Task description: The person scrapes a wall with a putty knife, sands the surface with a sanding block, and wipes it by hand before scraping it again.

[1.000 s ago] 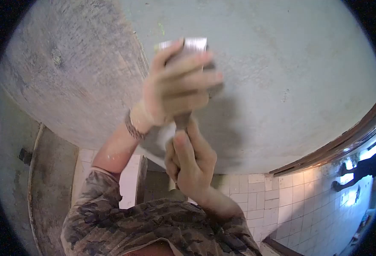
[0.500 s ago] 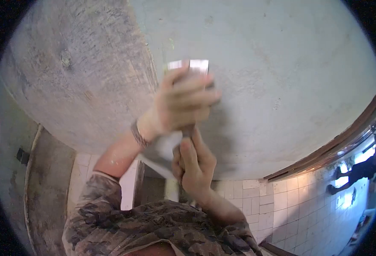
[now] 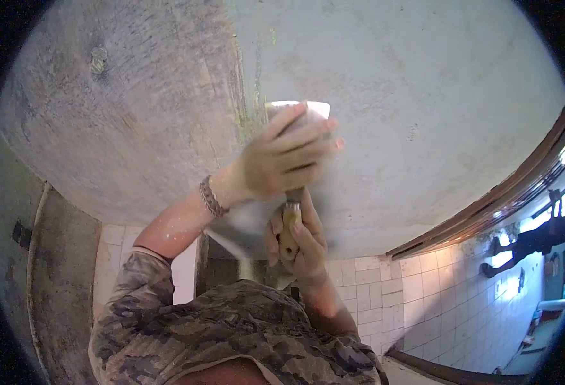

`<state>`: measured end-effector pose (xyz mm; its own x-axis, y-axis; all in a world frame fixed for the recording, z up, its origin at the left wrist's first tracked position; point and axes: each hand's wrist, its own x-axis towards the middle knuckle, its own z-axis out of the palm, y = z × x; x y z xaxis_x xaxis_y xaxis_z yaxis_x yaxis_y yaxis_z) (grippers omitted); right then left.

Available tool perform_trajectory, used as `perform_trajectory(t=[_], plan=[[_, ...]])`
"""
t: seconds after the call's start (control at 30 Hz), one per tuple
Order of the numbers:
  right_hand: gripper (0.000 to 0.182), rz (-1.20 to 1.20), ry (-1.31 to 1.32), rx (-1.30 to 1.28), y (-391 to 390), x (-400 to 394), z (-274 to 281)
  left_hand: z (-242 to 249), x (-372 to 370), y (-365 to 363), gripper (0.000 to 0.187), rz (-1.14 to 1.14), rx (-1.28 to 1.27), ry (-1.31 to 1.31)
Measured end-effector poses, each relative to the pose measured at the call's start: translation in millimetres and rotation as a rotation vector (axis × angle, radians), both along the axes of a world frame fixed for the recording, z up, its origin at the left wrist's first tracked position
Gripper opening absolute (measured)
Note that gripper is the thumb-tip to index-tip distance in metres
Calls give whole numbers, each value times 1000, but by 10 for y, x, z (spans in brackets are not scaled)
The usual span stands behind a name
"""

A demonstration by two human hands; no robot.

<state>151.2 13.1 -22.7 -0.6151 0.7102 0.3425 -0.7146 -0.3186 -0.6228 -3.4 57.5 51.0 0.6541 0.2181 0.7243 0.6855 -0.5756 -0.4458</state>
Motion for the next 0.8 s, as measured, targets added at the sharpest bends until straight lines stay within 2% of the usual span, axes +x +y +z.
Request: perform_trajectory(t=[0.07,0.17,0.23,0.37,0.47,0.53,0.73,0.8], plan=[[64,77,19,-33,54,14,48,76,-100,-18,8,114,-63,31],[61,194,34,-111,139,-76,-64,-79,-162,51,9,88,5,5],[59,155,109,-134,121,-151,-94,-14,-177,65,10,70,-11,-3],[57,130,76,-106,117,-152,97,169,-175,66,13,69,-26,3],[56,115,79,-122,82,-119,63,39,-140,81,14,48,11,-52],[54,80,-35,-139,46,-81,41,3,-125,48,15,57,-11,-61],[54,53,9,-62,66,-137,74,39,-134,105,18,25,13,-85],[55,46,-20,-118,19,-125,65,15,-143,84,19,25,4,-89]])
